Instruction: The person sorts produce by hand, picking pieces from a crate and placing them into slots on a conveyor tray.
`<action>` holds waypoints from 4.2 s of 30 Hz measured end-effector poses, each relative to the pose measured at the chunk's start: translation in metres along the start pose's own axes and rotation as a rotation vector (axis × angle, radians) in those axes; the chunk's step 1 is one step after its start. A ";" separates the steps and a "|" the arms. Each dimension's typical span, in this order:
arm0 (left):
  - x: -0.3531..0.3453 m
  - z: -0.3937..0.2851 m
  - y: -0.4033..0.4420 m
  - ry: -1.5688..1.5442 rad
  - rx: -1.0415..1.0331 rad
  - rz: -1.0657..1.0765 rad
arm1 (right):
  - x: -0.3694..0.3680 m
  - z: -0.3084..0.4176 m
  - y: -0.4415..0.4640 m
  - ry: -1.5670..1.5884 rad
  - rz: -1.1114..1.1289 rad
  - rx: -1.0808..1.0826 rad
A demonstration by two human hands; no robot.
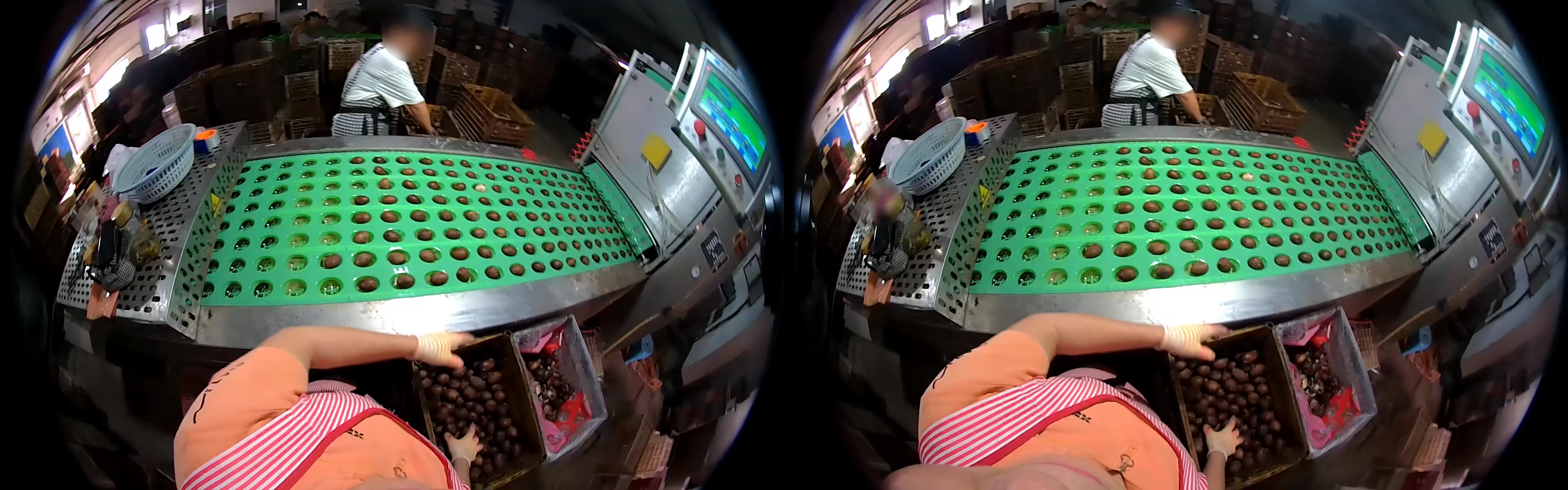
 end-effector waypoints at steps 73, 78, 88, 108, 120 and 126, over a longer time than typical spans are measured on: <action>-0.161 0.119 0.018 0.115 0.414 0.746 | -0.046 0.054 -0.013 1.493 0.792 -0.347; -0.161 0.124 0.019 0.069 0.407 0.730 | -0.043 0.065 -0.002 1.403 0.527 0.164; -0.168 0.119 0.025 -0.163 0.414 0.512 | -0.031 0.066 0.000 1.849 0.783 -0.260; 0.174 0.060 -0.205 0.092 0.043 -0.622 | 0.045 0.421 -0.208 1.098 1.271 0.735; 0.244 0.138 -0.432 0.255 0.544 -0.890 | -0.083 0.611 -0.286 0.523 1.062 0.794; 0.266 0.143 -0.400 0.478 0.841 -0.421 | -0.058 0.685 -0.264 -0.495 -0.061 1.383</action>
Point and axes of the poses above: each hand's wrist, its own y-axis towards the middle knuckle, its own x-axis out of the back of the hand, z = x × y, the point moved 5 cm from there along y, towards the middle knuckle, and after that the axes turned 9 degrees about -x, right-handed, at the moved point
